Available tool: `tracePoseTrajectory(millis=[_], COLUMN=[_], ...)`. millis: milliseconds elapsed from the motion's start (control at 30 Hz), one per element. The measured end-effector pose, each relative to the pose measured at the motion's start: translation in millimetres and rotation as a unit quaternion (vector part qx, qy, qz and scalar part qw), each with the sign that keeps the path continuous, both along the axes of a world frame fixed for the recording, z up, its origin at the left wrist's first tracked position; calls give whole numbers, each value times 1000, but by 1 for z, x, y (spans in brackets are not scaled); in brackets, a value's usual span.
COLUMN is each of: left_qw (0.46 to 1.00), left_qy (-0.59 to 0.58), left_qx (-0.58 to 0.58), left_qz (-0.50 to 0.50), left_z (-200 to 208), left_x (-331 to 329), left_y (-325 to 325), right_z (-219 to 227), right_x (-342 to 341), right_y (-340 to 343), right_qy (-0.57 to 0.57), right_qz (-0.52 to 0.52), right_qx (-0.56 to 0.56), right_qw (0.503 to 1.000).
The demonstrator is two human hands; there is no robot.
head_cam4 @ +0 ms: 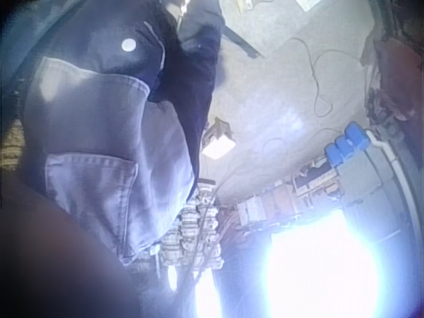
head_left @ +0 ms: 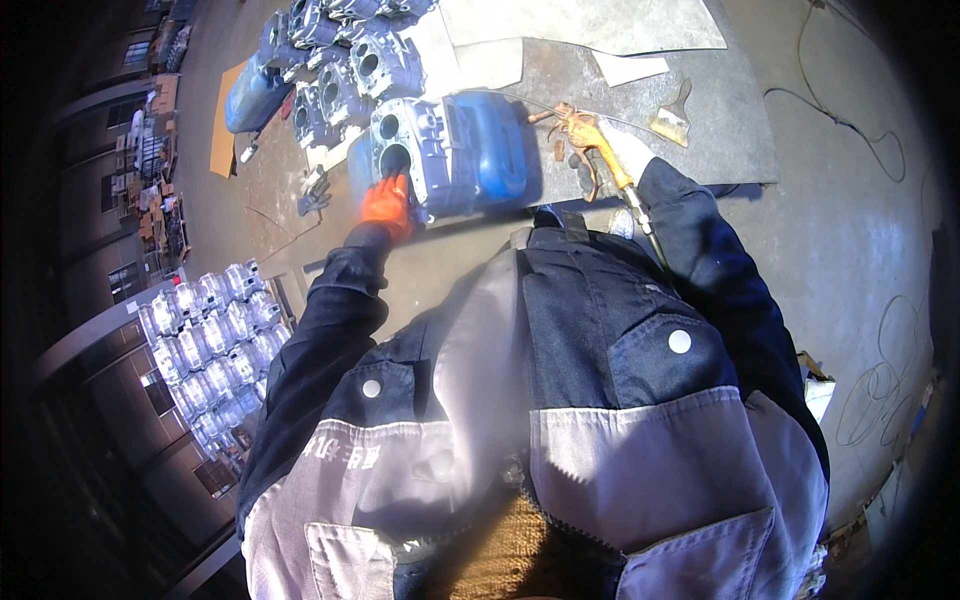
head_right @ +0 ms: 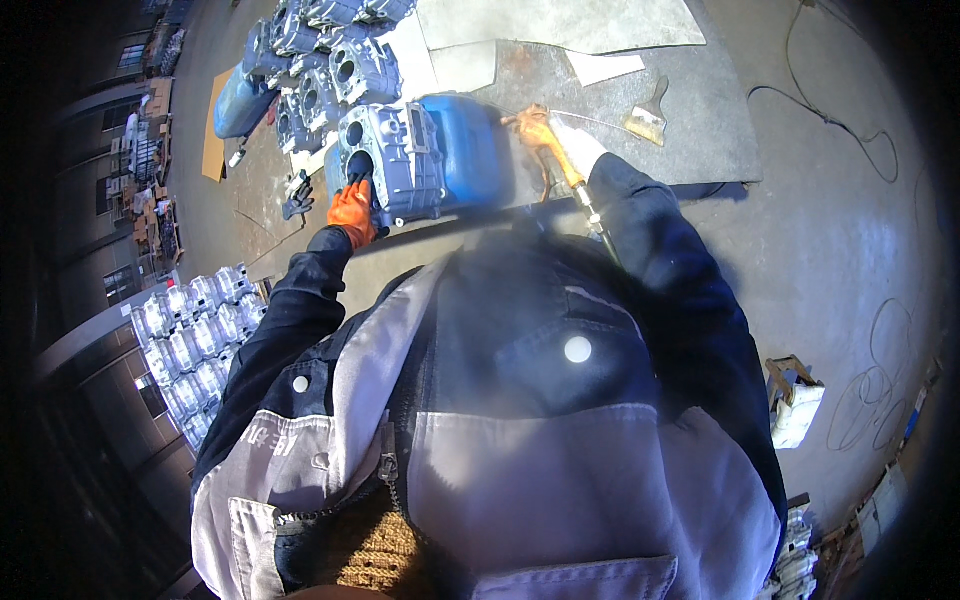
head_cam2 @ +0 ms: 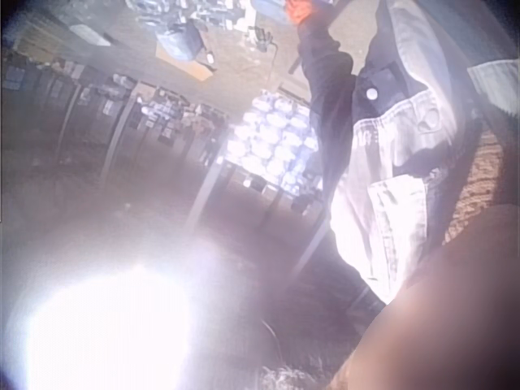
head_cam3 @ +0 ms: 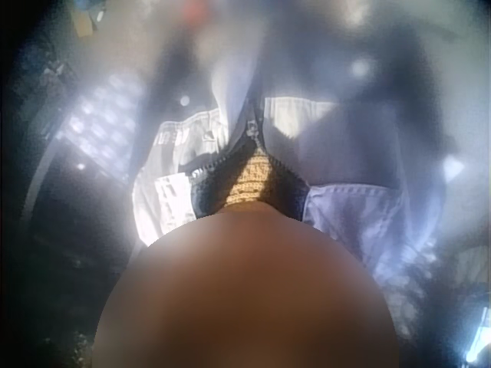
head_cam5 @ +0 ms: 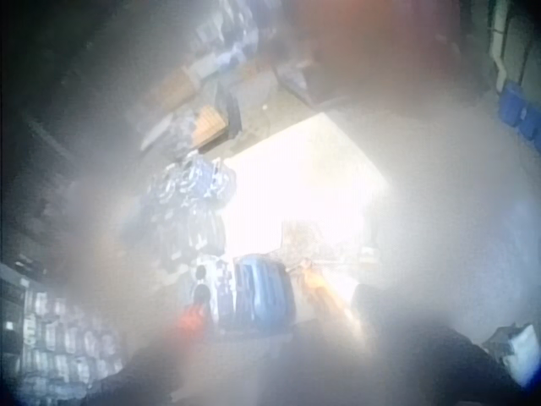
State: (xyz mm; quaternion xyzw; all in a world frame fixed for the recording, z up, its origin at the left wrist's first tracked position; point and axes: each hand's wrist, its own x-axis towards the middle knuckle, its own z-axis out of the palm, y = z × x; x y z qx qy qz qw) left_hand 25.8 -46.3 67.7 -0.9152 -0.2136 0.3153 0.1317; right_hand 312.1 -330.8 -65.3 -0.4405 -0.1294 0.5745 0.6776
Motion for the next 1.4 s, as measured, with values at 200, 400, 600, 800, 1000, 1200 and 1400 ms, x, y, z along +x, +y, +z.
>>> tracePoseTrajectory(millis=[200,400,600,800,1000,1200,1400], left_qw=[1000,1000,999,999,998,999,999], left_qy=[9,-11,-36,-44,-55,-53,-27], left_qx=[5,-1,-3,-12,-6,-3,-24], left_qz=[14,3,-2,-2,-13,-11,22], left_z=[-10,-6,-8,-9,-7,-12,-13], left_x=[-4,-2,-4,-4,-5,-8,-6], left_y=[7,5,6,7,6,9,11], right_z=[24,34,20,-4,-8,-7,-7], right_x=[-5,-8,-2,3,-5,-3,-11], right_y=[-4,-6,-11,-13,-2,-6,0], right_qy=[126,109,147,213,168,137,94], right_qz=[-58,-72,-82,-36,-65,-46,-52], right_qx=[-28,-100,-78,-33,-68,-70,-31], right_qw=[990,986,983,976,981,987,994])
